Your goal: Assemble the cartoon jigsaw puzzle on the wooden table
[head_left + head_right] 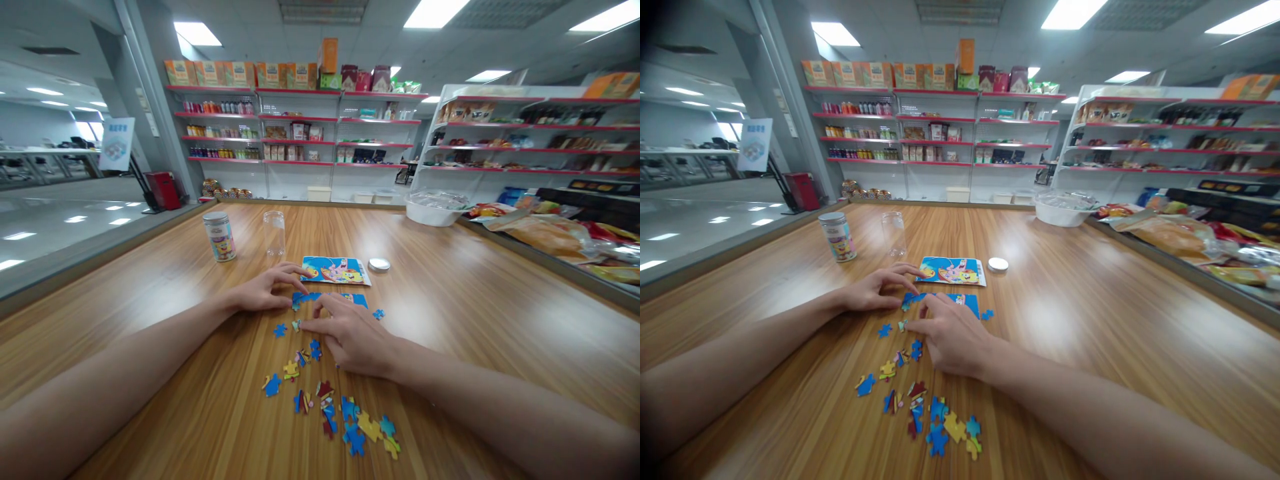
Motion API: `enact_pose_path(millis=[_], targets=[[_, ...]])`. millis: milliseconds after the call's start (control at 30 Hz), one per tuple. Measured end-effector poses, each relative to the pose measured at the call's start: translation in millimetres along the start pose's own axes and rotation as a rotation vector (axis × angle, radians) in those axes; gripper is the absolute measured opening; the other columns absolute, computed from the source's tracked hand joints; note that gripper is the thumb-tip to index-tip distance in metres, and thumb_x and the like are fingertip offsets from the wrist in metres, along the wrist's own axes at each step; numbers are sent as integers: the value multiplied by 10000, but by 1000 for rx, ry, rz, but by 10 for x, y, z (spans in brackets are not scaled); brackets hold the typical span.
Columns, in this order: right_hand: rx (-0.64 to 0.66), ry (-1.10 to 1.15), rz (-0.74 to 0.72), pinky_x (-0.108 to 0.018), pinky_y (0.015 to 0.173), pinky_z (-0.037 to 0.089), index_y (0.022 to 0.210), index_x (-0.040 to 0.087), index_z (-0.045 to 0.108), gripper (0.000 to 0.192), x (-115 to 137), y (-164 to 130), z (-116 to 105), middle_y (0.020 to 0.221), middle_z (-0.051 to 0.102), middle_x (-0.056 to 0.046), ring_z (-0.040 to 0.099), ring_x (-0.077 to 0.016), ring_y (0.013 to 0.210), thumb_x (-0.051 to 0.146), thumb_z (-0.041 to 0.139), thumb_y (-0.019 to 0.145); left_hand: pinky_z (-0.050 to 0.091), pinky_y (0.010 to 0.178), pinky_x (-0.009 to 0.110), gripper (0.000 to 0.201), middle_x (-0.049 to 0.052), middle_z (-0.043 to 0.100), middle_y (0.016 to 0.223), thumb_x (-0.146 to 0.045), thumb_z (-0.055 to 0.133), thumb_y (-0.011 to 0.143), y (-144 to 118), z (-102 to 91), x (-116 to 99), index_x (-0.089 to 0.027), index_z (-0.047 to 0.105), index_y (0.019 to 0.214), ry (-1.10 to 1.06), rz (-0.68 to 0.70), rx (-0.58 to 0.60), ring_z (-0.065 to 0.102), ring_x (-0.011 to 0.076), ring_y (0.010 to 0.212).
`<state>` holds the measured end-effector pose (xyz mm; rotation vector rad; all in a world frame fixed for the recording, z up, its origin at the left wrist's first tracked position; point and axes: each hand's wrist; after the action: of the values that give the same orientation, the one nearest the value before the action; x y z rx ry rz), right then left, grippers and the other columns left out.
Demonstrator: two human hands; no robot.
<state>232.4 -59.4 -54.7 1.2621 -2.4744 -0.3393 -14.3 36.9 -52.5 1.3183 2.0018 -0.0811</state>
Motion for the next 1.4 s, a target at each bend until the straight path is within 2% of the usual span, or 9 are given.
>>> enact_pose_path(millis=[100,200,300,533,600,800,967,1133,1400], targets=[[53,-50,26,-348,776,453,1191,253,676,437,41,14,-21,1084,567,-100,539,-228,952,51,519,837,152,1187,538,248,50,455,1469,-320,747,817,3,-31,-4,-272,737,1061,-13,-4,56,298,312,1399],[76,-64,43,-362,795,452,1228,220,651,450,73,30,-32,1075,562,-111,528,-239,970,60,514,830,94,1191,572,372,40,482,1455,-309,766,804,11,-38,-10,-301,694,1169,-28,-38,98,217,315,1442],[80,-58,59,-373,810,457,1243,209,640,452,88,35,-31,1090,553,-117,531,-239,974,64,499,839,75,1186,595,453,42,494,1447,-288,759,809,15,-35,-12,-309,646,1247,-35,-77,129,150,315,1467],[71,-63,35,-394,842,474,1143,187,681,393,97,62,-20,1187,543,-130,515,-265,1043,62,516,809,78,1186,597,434,49,443,1487,-297,792,783,17,-15,-36,-291,662,1197,-20,-77,124,139,319,1472],[79,-71,24,-392,835,479,1121,173,681,376,102,73,-26,1186,554,-126,519,-259,1022,52,508,810,100,1188,586,399,61,443,1485,-307,787,792,19,-15,-36,-273,664,1170,-27,-65,105,156,310,1470],[148,-74,-26,-408,899,468,1103,108,656,340,124,105,-59,1149,599,-124,523,-252,1015,12,460,842,226,1180,480,118,91,478,1439,-296,739,843,16,-39,-4,-190,715,891,-126,-12,78,360,287,1385],[195,-53,8,-406,891,471,1036,99,663,304,130,121,-84,1090,610,-126,536,-253,996,-4,487,811,325,1133,422,127,104,507,1384,-294,736,847,1,-34,46,-169,729,869,-122,-40,87,459,278,1306],[185,-22,6,-371,898,462,929,105,662,246,120,113,-92,1105,597,-119,531,-237,1028,-20,494,799,341,1123,428,127,102,548,1323,-301,742,843,11,-19,35,-177,750,867,-128,-31,74,497,276,1262],[190,-45,7,-378,872,460,1073,99,632,336,139,78,-58,1133,564,-133,511,-253,1057,-12,474,798,308,1144,464,134,100,557,1312,-317,751,832,17,-22,17,-189,758,873,-114,-16,82,471,286,1282]])
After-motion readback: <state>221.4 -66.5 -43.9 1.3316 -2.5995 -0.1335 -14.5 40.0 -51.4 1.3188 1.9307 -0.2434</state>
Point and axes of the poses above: each hand's wrist, its own y-axis towards the middle knuckle, its own z-axis out of the palm, x = y × z
